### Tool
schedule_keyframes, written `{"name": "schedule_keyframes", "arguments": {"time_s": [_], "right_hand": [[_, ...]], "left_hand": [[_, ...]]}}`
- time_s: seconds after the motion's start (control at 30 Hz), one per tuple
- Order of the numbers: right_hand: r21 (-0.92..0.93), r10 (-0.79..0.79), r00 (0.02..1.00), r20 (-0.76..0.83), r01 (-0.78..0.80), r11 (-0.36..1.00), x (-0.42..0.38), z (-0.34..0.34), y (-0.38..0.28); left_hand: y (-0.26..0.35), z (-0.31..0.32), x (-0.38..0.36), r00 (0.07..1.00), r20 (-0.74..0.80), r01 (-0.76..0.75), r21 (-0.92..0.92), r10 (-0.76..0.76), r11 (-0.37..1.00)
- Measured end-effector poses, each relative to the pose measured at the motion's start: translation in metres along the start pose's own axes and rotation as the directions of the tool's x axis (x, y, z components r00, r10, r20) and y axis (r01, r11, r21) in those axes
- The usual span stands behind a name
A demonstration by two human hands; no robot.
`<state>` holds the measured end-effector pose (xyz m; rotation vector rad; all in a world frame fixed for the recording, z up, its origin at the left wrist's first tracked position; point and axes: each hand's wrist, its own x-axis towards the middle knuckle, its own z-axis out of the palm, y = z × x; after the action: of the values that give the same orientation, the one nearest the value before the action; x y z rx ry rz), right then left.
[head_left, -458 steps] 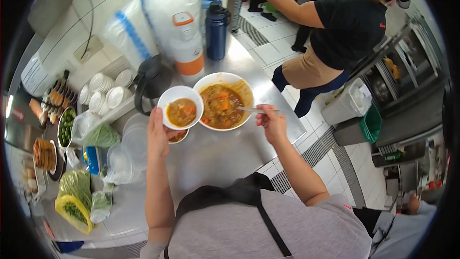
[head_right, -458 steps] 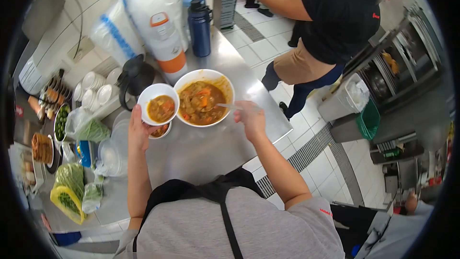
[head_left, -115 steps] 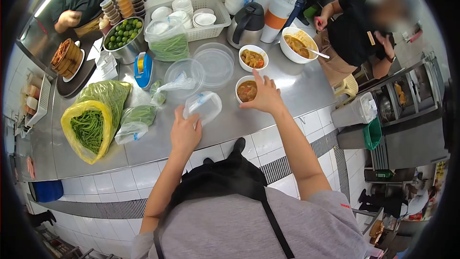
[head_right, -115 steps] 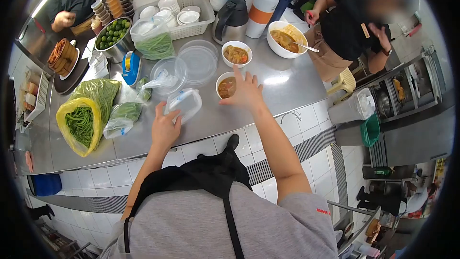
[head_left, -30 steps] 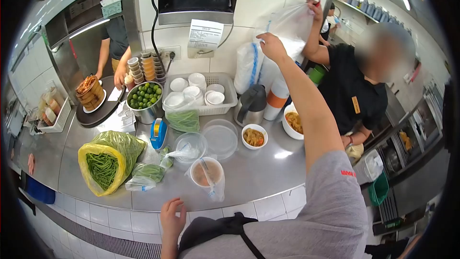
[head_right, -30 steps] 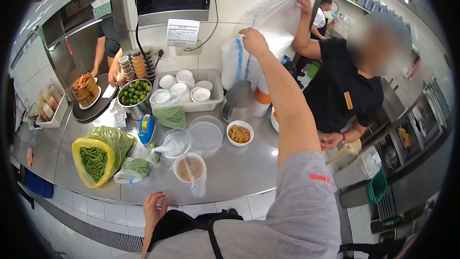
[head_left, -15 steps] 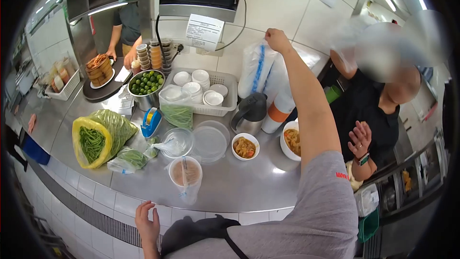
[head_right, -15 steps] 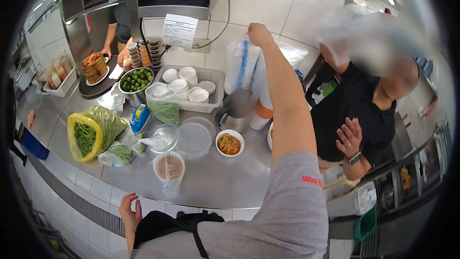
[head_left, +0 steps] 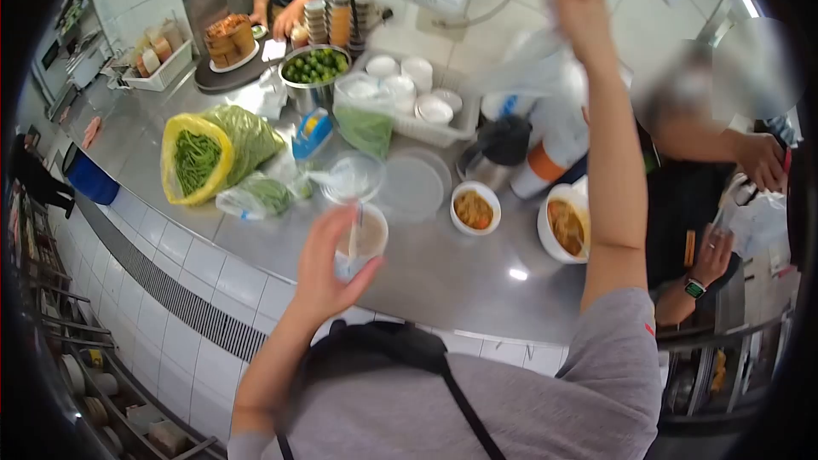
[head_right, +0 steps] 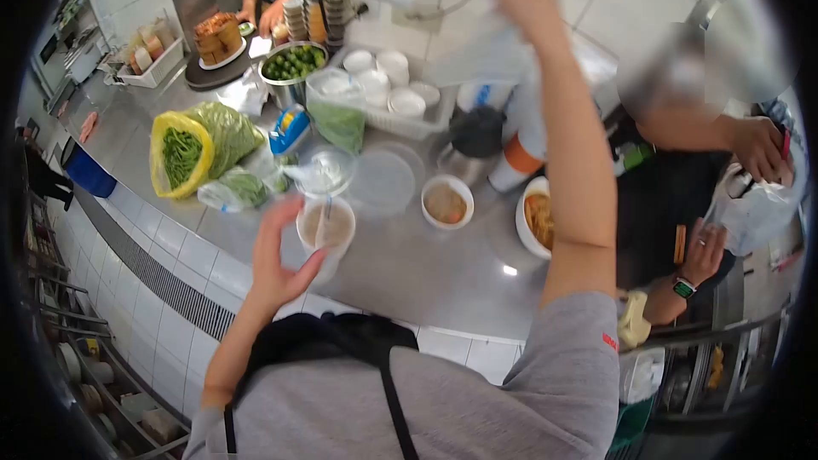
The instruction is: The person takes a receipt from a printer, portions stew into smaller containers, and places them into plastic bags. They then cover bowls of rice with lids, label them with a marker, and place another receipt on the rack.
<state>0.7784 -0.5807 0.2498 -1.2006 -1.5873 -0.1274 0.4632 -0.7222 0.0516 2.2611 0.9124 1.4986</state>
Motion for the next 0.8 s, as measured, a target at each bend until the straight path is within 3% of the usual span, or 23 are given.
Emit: {"name": "schedule_keyframes", "arguments": {"time_s": [0.03,0.1,0.17,0.2,0.23,0.27,0.3,0.4,0.43,0.5,0.53,0.57,0.6,0.63,0.7,0.73,0.8], "right_hand": [[0.102,0.154,0.984,0.087,-0.162,0.981,-0.049,0.018,-0.042],[0.049,-0.029,0.991,0.131,0.022,0.999,-0.121,0.044,-0.058],[0.194,0.02,0.974,0.227,-0.065,0.979,-0.166,0.049,-0.072],[0.184,0.042,0.975,0.217,-0.083,0.979,-0.172,0.04,-0.07],[0.232,0.239,0.923,0.302,-0.314,0.921,-0.178,0.028,-0.066],[0.261,0.414,0.821,0.393,-0.531,0.806,-0.185,0.016,-0.061],[0.181,0.486,0.791,0.372,-0.575,0.798,-0.19,0.006,-0.04],[0.069,0.511,0.791,0.338,-0.562,0.824,-0.241,0.005,0.021],[0.003,0.505,0.829,0.241,-0.52,0.854,-0.258,0.006,0.037],[-0.079,0.495,0.856,0.148,-0.489,0.869,-0.286,0.001,0.067],[-0.138,0.53,0.844,0.083,-0.517,0.845,-0.293,-0.005,0.079],[-0.193,0.559,0.829,0.018,-0.545,0.816,-0.301,-0.01,0.09],[-0.289,0.581,0.797,0.163,-0.525,0.801,-0.304,-0.013,0.088],[-0.29,0.586,0.793,0.168,-0.529,0.798,-0.308,-0.01,0.089],[-0.412,0.488,0.793,0.365,-0.332,0.848,-0.317,0.009,0.092],[-0.369,0.524,0.722,0.453,-0.383,0.847,-0.314,0.019,0.096],[-0.468,0.579,0.658,0.481,-0.366,0.804,-0.311,0.037,0.094]], "left_hand": [[0.014,0.014,0.025,0.999,-0.049,-0.006,-0.056,0.003,0.998],[0.033,0.042,0.039,0.997,-0.079,-0.011,-0.131,0.0,0.991],[0.04,0.064,0.041,0.936,0.306,0.261,-0.28,-0.172,0.924],[0.034,0.073,0.039,0.93,0.328,0.264,-0.285,-0.165,0.921],[0.023,0.082,0.033,0.799,0.522,0.553,-0.446,-0.298,0.704],[0.015,0.088,0.026,0.608,0.717,0.787,-0.485,-0.341,0.382],[0.012,0.09,0.018,0.588,0.737,0.8,-0.467,-0.335,0.377],[0.003,0.097,-0.012,0.579,0.634,0.807,-0.351,-0.513,0.475],[-0.005,0.104,-0.025,0.57,0.647,0.811,-0.344,-0.507,0.473],[-0.016,0.118,-0.053,0.668,0.438,0.718,-0.164,-0.602,0.677],[-0.021,0.125,-0.062,0.664,0.444,0.721,-0.165,-0.602,0.673],[-0.026,0.129,-0.07,0.714,0.39,0.638,-0.022,-0.581,0.769],[-0.024,0.13,-0.073,0.762,0.345,0.539,0.131,-0.548,0.832],[-0.023,0.13,-0.075,0.757,0.348,0.544,0.135,-0.554,0.828],[-0.017,0.128,-0.076,0.881,0.243,0.323,0.318,-0.406,0.891],[-0.008,0.121,-0.073,0.877,0.243,0.33,0.324,-0.415,0.887],[0.012,0.11,-0.068,0.922,0.318,0.142,0.25,-0.22,0.958]]}}
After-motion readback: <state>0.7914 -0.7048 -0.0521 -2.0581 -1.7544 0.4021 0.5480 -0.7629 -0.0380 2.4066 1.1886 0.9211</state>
